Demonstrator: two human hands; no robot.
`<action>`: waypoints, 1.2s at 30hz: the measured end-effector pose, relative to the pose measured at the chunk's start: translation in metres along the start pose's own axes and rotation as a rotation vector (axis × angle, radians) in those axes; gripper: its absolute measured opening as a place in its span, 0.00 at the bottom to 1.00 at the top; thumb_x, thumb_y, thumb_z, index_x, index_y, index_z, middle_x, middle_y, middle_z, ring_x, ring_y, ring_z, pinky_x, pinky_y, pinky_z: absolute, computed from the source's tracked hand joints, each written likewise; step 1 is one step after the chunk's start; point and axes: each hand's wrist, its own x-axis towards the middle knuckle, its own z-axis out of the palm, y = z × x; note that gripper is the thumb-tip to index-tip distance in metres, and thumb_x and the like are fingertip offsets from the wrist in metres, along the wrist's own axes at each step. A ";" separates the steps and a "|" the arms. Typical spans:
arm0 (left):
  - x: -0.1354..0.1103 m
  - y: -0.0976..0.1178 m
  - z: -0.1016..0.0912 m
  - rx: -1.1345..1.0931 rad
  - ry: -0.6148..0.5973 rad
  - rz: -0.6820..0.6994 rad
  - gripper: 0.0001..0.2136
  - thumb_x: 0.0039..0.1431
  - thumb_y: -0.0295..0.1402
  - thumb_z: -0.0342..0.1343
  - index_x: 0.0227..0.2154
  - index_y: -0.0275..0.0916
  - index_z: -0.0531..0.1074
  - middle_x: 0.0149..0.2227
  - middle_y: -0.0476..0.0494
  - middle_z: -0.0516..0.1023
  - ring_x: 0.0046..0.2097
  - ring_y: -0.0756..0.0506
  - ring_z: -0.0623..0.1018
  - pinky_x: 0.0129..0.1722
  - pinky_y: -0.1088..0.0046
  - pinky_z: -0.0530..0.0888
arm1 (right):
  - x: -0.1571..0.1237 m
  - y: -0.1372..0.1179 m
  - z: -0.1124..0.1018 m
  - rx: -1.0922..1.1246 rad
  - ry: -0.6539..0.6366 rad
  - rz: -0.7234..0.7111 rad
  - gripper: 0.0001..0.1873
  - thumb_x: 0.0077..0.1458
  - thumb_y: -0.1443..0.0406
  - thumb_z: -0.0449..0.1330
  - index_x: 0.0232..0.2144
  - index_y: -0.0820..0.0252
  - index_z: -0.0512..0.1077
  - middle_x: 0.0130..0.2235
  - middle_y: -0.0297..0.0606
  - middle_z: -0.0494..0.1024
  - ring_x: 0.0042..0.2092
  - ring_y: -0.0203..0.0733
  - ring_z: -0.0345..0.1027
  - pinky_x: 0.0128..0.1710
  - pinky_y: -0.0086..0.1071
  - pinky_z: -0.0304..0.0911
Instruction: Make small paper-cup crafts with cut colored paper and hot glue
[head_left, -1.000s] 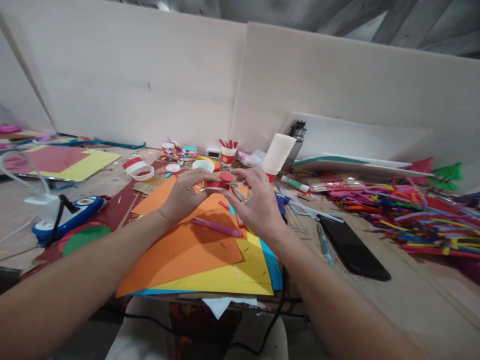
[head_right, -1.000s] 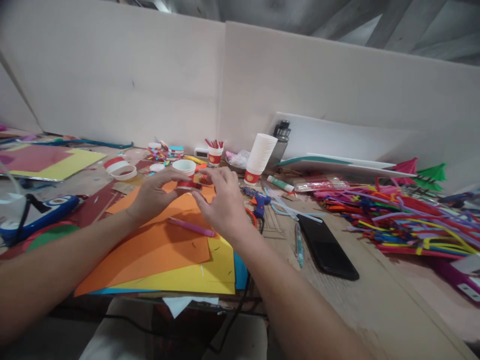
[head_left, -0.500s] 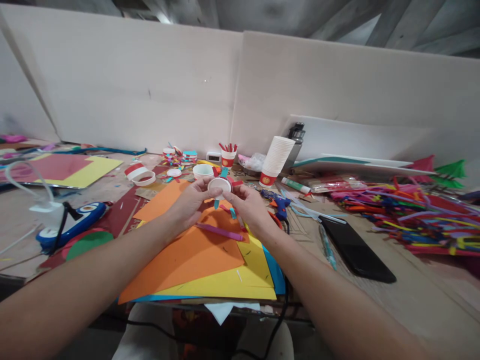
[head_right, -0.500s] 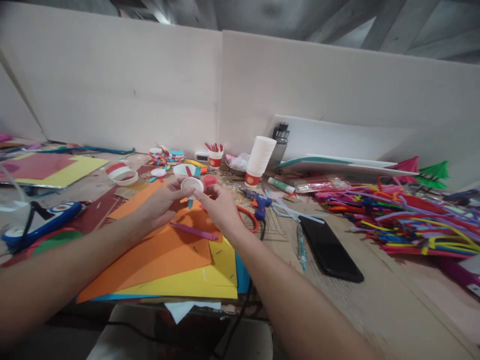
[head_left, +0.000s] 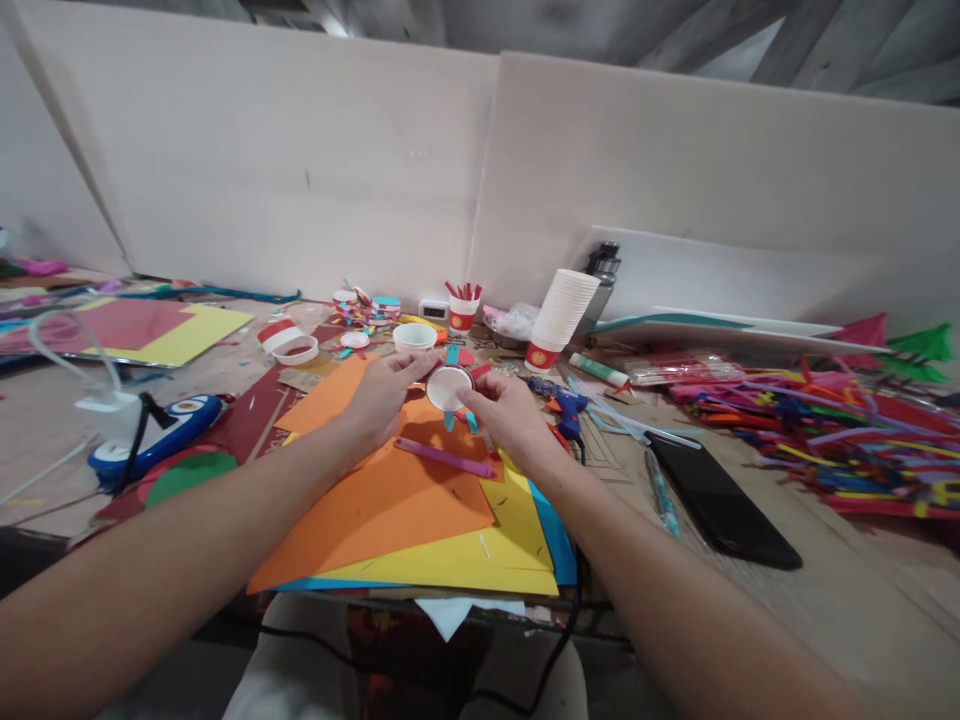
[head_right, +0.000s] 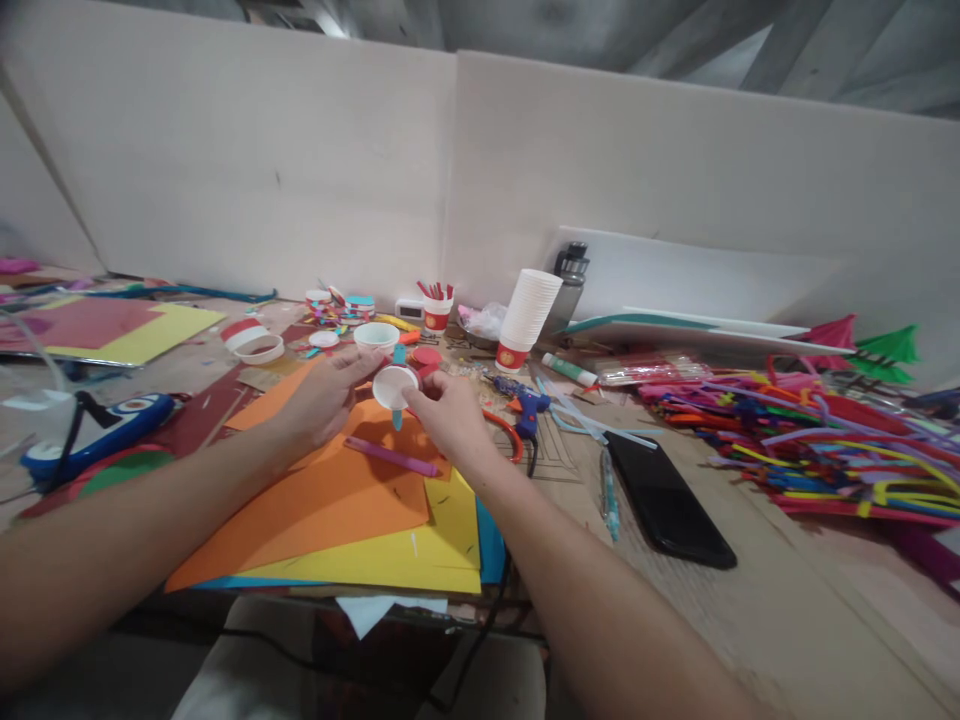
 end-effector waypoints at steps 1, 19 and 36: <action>0.000 0.000 0.000 0.002 0.000 0.001 0.16 0.43 0.44 0.68 0.28 0.37 0.76 0.31 0.47 0.77 0.33 0.49 0.73 0.36 0.72 0.68 | 0.000 0.000 0.000 -0.016 0.003 -0.008 0.12 0.49 0.56 0.59 0.26 0.60 0.70 0.23 0.31 0.71 0.22 0.33 0.60 0.19 0.27 0.53; -0.001 0.002 -0.001 -0.024 -0.033 -0.037 0.15 0.44 0.43 0.67 0.27 0.37 0.73 0.29 0.48 0.75 0.31 0.51 0.72 0.32 0.74 0.67 | -0.002 -0.002 -0.002 -0.005 0.042 -0.008 0.11 0.49 0.57 0.59 0.24 0.58 0.68 0.20 0.29 0.67 0.20 0.33 0.57 0.18 0.28 0.53; 0.001 0.000 -0.002 -0.024 -0.031 -0.012 0.16 0.42 0.41 0.69 0.23 0.35 0.71 0.25 0.51 0.73 0.29 0.53 0.71 0.33 0.75 0.67 | -0.003 -0.004 -0.003 -0.002 0.042 -0.002 0.11 0.49 0.58 0.59 0.24 0.58 0.67 0.19 0.28 0.65 0.19 0.32 0.57 0.18 0.27 0.53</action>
